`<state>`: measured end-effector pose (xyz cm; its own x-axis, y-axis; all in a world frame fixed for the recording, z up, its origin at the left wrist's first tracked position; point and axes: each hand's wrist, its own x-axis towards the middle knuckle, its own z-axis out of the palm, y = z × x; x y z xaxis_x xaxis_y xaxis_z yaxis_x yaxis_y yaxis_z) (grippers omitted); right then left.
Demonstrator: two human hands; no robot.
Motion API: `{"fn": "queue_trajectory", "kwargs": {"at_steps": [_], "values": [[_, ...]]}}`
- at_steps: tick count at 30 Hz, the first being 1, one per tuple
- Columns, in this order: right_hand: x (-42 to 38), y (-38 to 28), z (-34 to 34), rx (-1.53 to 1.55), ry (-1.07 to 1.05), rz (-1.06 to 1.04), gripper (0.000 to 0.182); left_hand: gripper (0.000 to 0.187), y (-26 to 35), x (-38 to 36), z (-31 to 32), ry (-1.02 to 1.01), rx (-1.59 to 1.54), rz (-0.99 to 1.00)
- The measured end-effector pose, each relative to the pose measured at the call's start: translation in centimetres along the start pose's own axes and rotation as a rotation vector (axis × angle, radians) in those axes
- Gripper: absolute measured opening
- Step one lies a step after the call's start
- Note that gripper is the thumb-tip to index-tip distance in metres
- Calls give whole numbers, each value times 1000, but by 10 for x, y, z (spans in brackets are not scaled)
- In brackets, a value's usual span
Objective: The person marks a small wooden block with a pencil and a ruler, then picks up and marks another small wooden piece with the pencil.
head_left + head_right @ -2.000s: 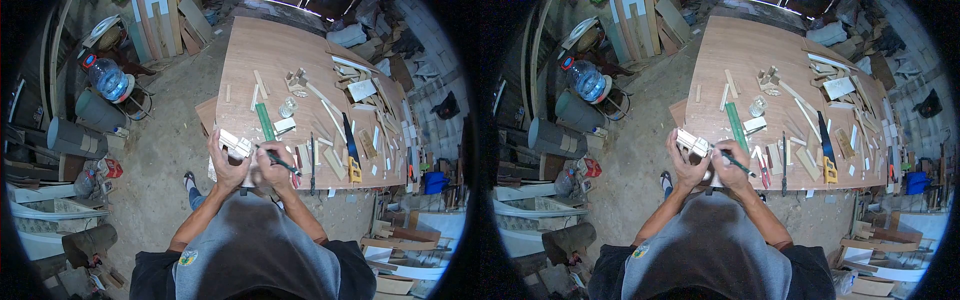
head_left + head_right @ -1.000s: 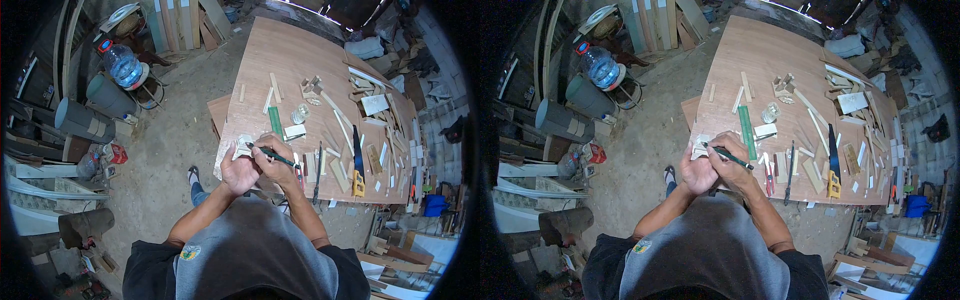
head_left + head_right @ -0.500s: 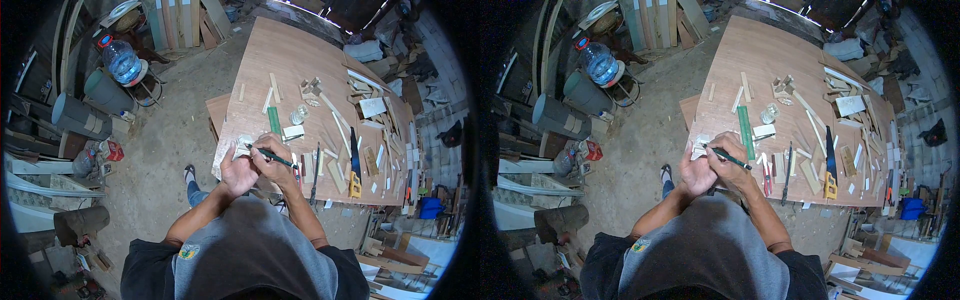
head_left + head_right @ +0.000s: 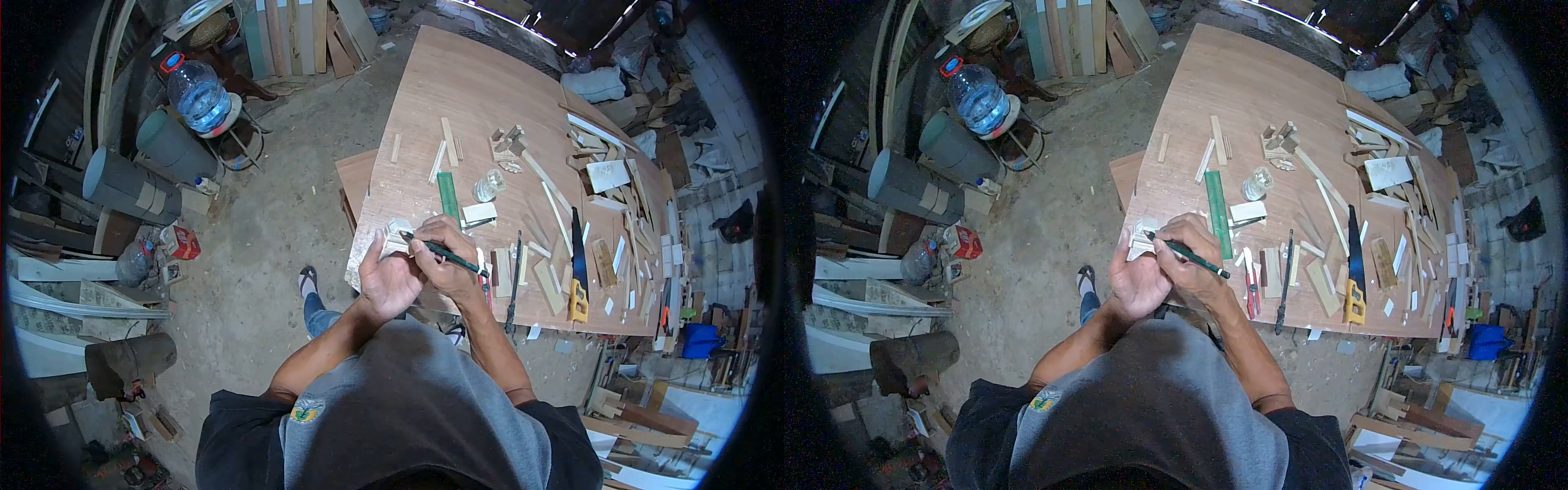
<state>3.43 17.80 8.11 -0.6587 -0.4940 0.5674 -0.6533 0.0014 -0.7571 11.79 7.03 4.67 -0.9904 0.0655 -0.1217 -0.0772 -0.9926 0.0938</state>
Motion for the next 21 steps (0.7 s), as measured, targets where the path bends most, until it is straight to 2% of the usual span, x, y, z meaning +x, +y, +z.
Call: {"fn": "queue_trajectory", "kwargs": {"at_steps": [11,13,16,21], "values": [[-5,-3,1,-35,-48,-7,12,86,-1,-6,0,28,-24,-3],[-4,-6,4,-3,19,48,11,86,-2,-7,-2,25,-31,8],[-4,-4,2,-20,-23,-33,12,86,-1,-8,1,29,-28,5],[-5,-5,5,-5,-16,-32,12,86,-2,-10,-6,29,-29,-1]]}}
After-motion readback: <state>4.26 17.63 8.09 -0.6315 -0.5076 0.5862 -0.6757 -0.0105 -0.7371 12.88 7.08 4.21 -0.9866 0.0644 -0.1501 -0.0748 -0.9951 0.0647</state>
